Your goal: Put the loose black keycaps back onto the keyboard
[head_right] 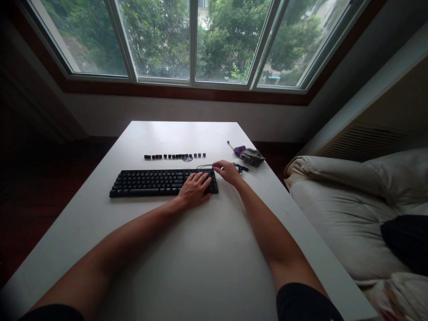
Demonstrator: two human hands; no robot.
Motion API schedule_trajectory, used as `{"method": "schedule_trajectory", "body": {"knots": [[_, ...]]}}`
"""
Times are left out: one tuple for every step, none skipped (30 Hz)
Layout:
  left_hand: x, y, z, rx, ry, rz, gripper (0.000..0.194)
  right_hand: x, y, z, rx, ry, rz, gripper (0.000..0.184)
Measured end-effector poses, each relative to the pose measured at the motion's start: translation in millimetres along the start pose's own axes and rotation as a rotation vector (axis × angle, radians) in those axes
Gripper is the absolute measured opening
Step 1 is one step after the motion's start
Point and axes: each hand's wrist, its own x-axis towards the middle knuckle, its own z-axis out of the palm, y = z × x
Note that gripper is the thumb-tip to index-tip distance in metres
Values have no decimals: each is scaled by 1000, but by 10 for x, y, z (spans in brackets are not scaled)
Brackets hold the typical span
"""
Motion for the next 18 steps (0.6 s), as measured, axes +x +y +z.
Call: {"method": "schedule_trajectory", "body": {"knots": [[-1, -2, 0, -1, 1, 0, 63, -20, -11, -27, 15, -22, -8, 25], [-1, -3, 1, -1, 3, -1, 63, -37, -16, -48, 27, -47, -17, 25], [-2, -5, 3, -2, 4, -3, 63, -52, -17, -62, 34, -70, -26, 25], [-4, -6, 4, -2, 5, -3, 63, -63, -15, -70, 37, -92, -36, 25], [-5, -8, 6, -2, 6, -2, 63, -73, -11, -72, 40, -114, -47, 25], [-6, -10, 8, -1, 7, 0, 62, -80, -6, -69, 41, -131, -57, 25], [-6, -12, 10, 0, 7, 3, 62, -85, -2, -63, 40, -142, -63, 25], [-6, -14, 12, 1, 9, 6, 62, -89, 2, -55, 37, -149, -68, 25], [-5, -17, 14, 3, 11, 7, 62, -91, 3, -46, 34, -154, -69, 25], [-4, -20, 16, 4, 12, 9, 63, -92, 3, -38, 32, -157, -70, 25], [-3, -24, 17, 4, 11, 11, 63, -92, 1, -30, 34, -156, -68, 25], [-1, -27, 18, 3, 9, 13, 63, -92, -3, -25, 38, -154, -66, 24], [1, -31, 20, 2, 6, 14, 63, -92, -9, -21, 42, -150, -63, 24], [3, -33, 21, 0, 2, 14, 63, -91, -15, -18, 43, -144, -61, 24], [5, -35, 22, -2, -1, 13, 63, -90, -23, -17, 39, -140, -61, 23], [6, -35, 22, -3, -2, 12, 63, -89, -32, -17, 27, -137, -65, 21], [7, -35, 23, -4, -2, 12, 63, -87, -41, -18, 9, -135, -73, 19], [8, -34, 23, -5, -1, 12, 63, -85, -53, -18, -14, -135, -87, 17]]}}
